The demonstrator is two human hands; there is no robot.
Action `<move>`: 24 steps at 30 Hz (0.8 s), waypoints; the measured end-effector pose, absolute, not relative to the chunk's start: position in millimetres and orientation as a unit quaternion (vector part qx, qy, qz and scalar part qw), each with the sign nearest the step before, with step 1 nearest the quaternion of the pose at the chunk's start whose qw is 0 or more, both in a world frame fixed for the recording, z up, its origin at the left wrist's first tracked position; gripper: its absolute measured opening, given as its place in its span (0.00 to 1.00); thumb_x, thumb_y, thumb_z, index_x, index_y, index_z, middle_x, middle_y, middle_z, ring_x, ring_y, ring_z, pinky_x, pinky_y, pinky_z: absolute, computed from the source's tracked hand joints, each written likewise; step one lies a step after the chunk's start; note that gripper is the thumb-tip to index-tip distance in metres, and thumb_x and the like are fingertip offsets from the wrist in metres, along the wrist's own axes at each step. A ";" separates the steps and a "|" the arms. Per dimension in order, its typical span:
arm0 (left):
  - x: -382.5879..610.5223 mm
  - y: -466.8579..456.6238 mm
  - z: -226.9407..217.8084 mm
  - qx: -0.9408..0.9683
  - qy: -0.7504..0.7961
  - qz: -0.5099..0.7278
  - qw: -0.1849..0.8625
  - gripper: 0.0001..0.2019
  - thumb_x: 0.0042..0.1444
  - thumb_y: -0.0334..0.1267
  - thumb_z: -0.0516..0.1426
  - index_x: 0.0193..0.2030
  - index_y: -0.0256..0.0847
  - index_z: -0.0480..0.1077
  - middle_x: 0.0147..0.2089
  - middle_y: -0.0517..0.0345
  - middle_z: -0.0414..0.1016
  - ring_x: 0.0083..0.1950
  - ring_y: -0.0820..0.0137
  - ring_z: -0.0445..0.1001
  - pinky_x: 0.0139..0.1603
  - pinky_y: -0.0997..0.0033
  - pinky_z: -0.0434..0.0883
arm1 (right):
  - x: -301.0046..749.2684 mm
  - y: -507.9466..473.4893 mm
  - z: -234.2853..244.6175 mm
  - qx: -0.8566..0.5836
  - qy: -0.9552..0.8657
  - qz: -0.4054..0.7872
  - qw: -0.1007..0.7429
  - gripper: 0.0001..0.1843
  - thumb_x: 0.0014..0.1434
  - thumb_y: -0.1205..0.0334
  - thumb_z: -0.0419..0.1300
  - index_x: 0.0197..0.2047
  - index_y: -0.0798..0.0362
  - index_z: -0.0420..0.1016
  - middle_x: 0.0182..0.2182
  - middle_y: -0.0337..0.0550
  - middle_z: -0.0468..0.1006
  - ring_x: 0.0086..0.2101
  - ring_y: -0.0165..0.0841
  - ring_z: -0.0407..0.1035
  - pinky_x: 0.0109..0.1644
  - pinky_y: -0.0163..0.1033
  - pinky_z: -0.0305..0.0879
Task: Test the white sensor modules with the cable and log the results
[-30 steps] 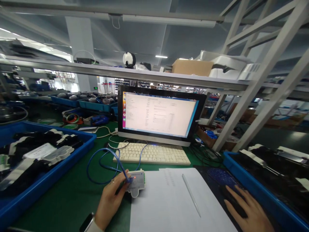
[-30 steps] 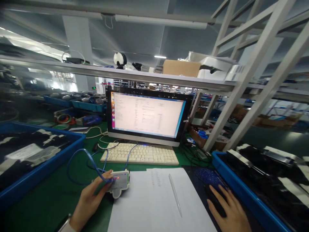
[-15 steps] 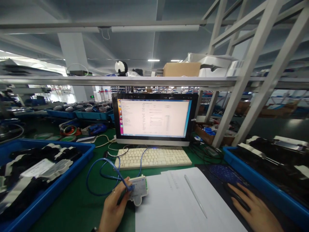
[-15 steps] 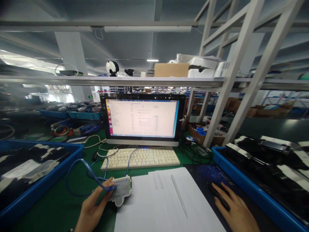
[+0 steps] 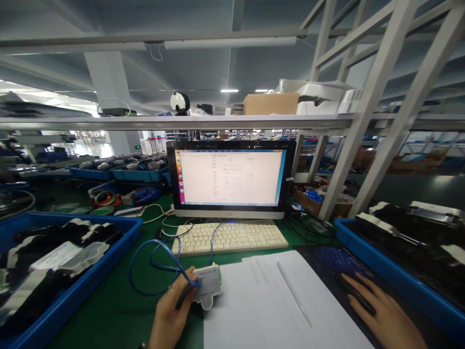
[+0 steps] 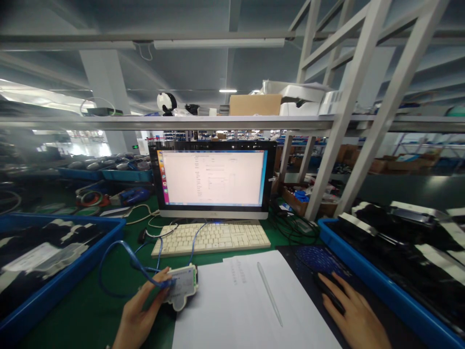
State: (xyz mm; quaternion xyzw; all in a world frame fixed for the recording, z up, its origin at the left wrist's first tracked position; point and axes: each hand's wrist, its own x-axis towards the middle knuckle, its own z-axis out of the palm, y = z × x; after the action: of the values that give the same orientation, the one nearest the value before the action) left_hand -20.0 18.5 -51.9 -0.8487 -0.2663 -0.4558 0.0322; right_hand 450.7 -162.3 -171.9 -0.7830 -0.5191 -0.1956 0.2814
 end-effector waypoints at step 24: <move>-17.9 19.7 -50.9 -0.845 -0.264 -0.464 0.021 0.13 0.59 0.33 0.53 0.51 0.41 0.64 0.51 0.53 0.71 0.52 0.73 0.71 0.54 0.77 0.66 | 452.1 -163.1 -172.1 -0.782 -0.526 -0.198 0.270 0.27 0.59 0.44 0.45 0.54 0.46 0.72 0.53 0.46 0.68 0.48 0.44 0.67 0.46 0.48 0.71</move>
State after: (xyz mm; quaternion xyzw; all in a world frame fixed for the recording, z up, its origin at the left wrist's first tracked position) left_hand -17.9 19.7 -50.9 -0.8450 -0.2644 -0.4643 0.0209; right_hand 452.1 -163.1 -172.1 -0.7816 -0.5262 -0.1983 0.2698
